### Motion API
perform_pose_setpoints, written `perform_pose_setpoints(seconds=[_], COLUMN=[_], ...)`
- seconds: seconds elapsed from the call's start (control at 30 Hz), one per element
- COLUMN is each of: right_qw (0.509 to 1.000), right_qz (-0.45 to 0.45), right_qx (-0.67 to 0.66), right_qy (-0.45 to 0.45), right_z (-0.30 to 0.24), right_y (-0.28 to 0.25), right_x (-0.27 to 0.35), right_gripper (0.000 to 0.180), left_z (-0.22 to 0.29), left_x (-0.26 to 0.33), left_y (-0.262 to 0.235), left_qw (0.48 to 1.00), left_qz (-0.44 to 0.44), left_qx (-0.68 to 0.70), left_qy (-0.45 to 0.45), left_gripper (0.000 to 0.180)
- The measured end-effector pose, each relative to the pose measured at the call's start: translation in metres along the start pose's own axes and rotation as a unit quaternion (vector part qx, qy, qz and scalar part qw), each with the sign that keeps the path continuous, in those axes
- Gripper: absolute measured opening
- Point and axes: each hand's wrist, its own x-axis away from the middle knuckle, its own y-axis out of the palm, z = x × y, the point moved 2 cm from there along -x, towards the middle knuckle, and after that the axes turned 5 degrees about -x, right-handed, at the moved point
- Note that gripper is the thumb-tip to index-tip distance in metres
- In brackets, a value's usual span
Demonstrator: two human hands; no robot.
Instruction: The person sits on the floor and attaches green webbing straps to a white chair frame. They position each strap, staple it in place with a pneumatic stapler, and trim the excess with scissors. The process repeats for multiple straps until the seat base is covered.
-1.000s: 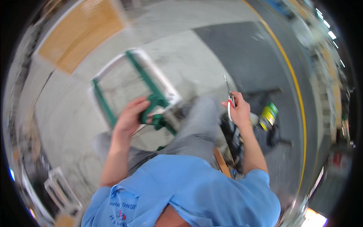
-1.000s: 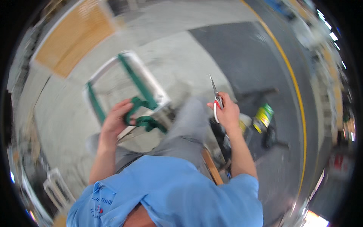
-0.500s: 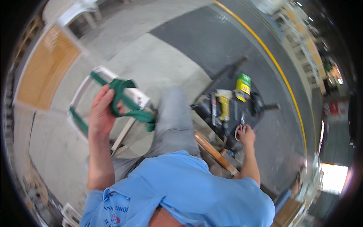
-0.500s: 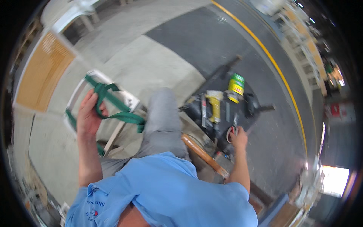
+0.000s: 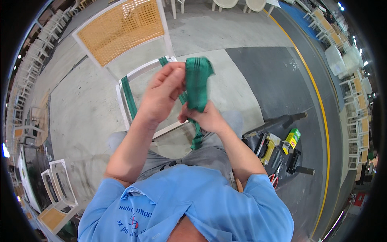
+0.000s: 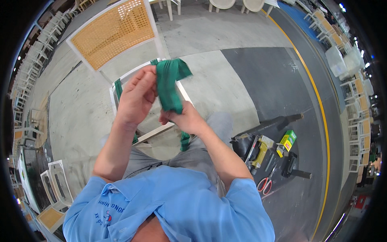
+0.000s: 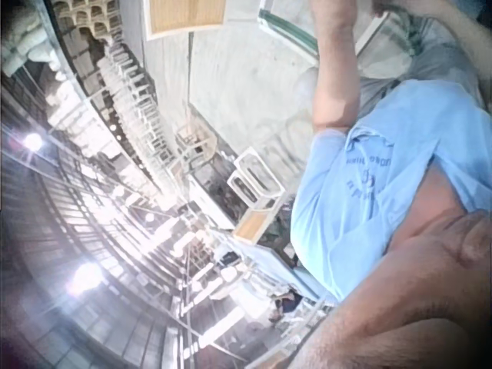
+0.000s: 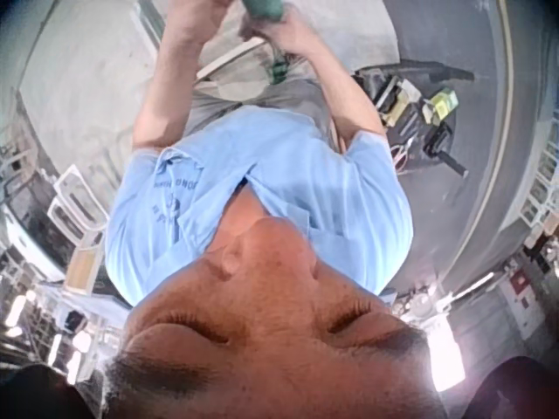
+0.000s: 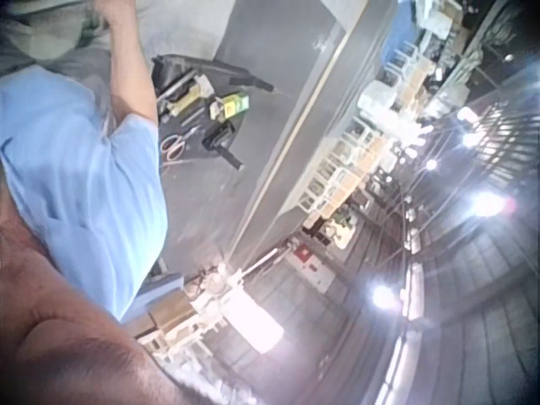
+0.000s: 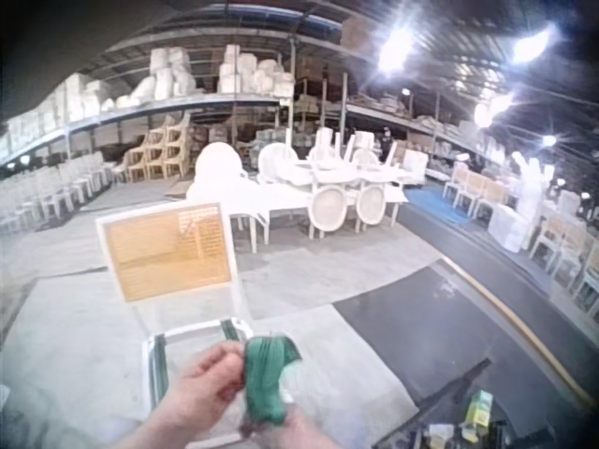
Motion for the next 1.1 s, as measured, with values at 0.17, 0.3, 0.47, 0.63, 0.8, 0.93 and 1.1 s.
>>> perform_pose_setpoints(seconds=[0.17, 0.3, 0.47, 0.63, 0.8, 0.93, 1.1], right_qw=[0.95, 0.872, 0.815, 0.788, 0.803, 0.861, 0.95], right_qz=[0.093, 0.179, 0.355, 0.565, 0.283, 0.095, 0.042], right_qx=[-0.287, -0.44, -0.435, 0.004, 0.522, 0.499, 0.129], right_qy=[-0.077, -0.122, -0.145, -0.243, -0.049, -0.027, 0.281], right_z=[-0.04, -0.043, -0.046, -0.114, -0.116, -0.069, 0.066], right_y=[0.0, -0.019, -0.051, -0.129, -0.045, 0.0, -0.031], right_x=[-0.011, -0.014, 0.0, 0.04, -0.064, -0.097, -0.038], right_gripper=[0.034, 0.029, 0.027, 0.023, 0.102, 0.088, 0.075], left_z=[-0.072, -0.179, -0.22, -0.181, -0.154, -0.156, -0.135], left_x=[0.035, 0.076, 0.099, 0.13, 0.149, 0.156, 0.154], left_y=[-0.096, -0.079, -0.053, -0.061, -0.044, -0.052, -0.071], left_qw=[0.958, 0.889, 0.862, 0.863, 0.92, 0.977, 0.97], left_qz=[-0.051, -0.24, -0.223, -0.147, -0.131, -0.06, 0.112], left_qx=[-0.245, -0.346, -0.398, -0.476, -0.358, 0.027, 0.152], left_qy=[-0.142, -0.178, -0.22, -0.079, -0.094, -0.201, -0.151], left_gripper=[0.068, 0.094, 0.04, 0.02, 0.027, 0.032, 0.037])
